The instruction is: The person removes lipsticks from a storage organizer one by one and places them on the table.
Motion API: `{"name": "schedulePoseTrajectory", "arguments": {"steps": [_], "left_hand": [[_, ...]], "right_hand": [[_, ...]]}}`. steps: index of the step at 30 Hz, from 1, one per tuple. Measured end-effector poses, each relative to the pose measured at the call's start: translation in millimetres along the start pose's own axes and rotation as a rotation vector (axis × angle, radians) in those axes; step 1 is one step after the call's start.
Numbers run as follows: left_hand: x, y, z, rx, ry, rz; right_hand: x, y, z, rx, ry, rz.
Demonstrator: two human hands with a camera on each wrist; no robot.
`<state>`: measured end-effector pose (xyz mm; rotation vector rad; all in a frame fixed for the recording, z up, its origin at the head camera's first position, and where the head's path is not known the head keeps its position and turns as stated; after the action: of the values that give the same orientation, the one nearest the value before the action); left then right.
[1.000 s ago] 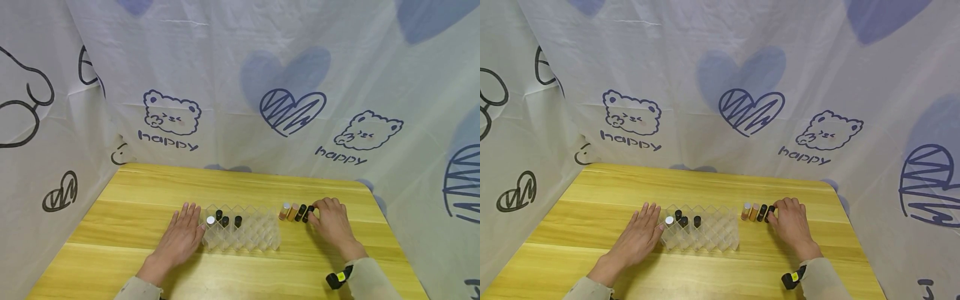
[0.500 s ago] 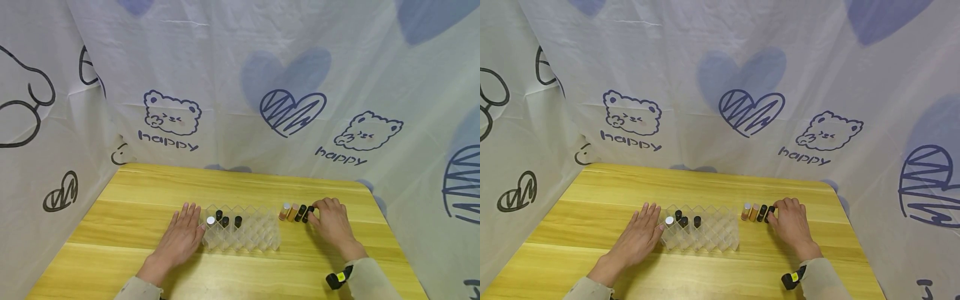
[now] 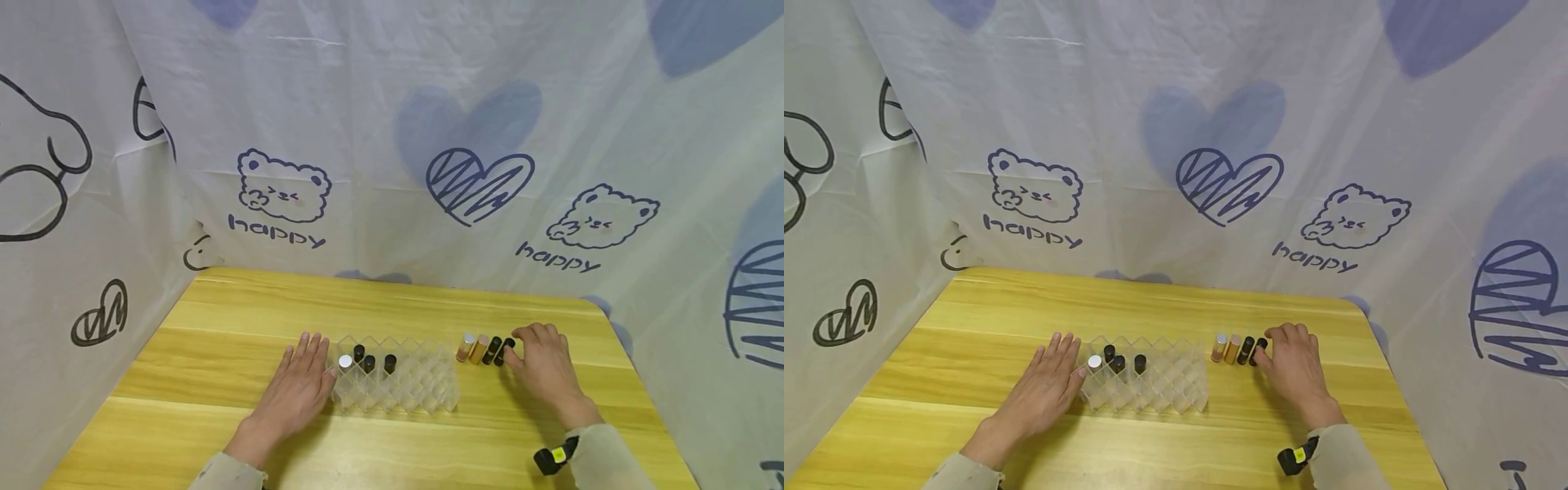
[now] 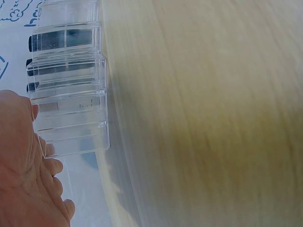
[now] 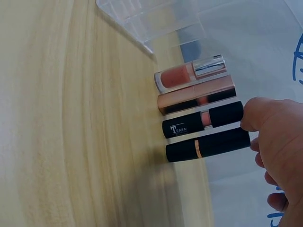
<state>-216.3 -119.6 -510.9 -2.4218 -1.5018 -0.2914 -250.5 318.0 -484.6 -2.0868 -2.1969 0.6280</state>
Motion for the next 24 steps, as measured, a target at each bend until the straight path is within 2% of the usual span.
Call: {"name": "schedulePoseTrajectory", "arguments": {"steps": [6,12,16,24], "left_hand": [[1.0,0.0,-1.8,0.001,0.0,0.002],[0.8,0.1,-1.1,0.02,0.009,0.004],[0.3,0.1,-0.5,0.029,-0.003,0.007],[1.0,-0.3,-2.0,0.001,-0.018,0.005]], "right_hand": [[-4.7,-2.3,-3.9,0.019,-0.005,-0.01],[-19.0,-3.0,-9.4,0.051,-0.019,-0.035],[-29.3,-1.8,-12.7,0.099,-0.025,-0.082],[-46.0,-1.4,-14.2,0.217,-0.047,-0.194]]}}
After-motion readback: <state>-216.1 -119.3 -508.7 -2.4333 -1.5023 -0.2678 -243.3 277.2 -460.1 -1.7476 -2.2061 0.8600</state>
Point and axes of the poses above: each hand's wrist, its own y-axis away from the middle knuckle, its own z-axis out of the palm, x = y × z, the point moved 3 cm from there along -y, towards the middle knuckle, and after that the axes turned 7 degrees about z, right-handed, at the moved point
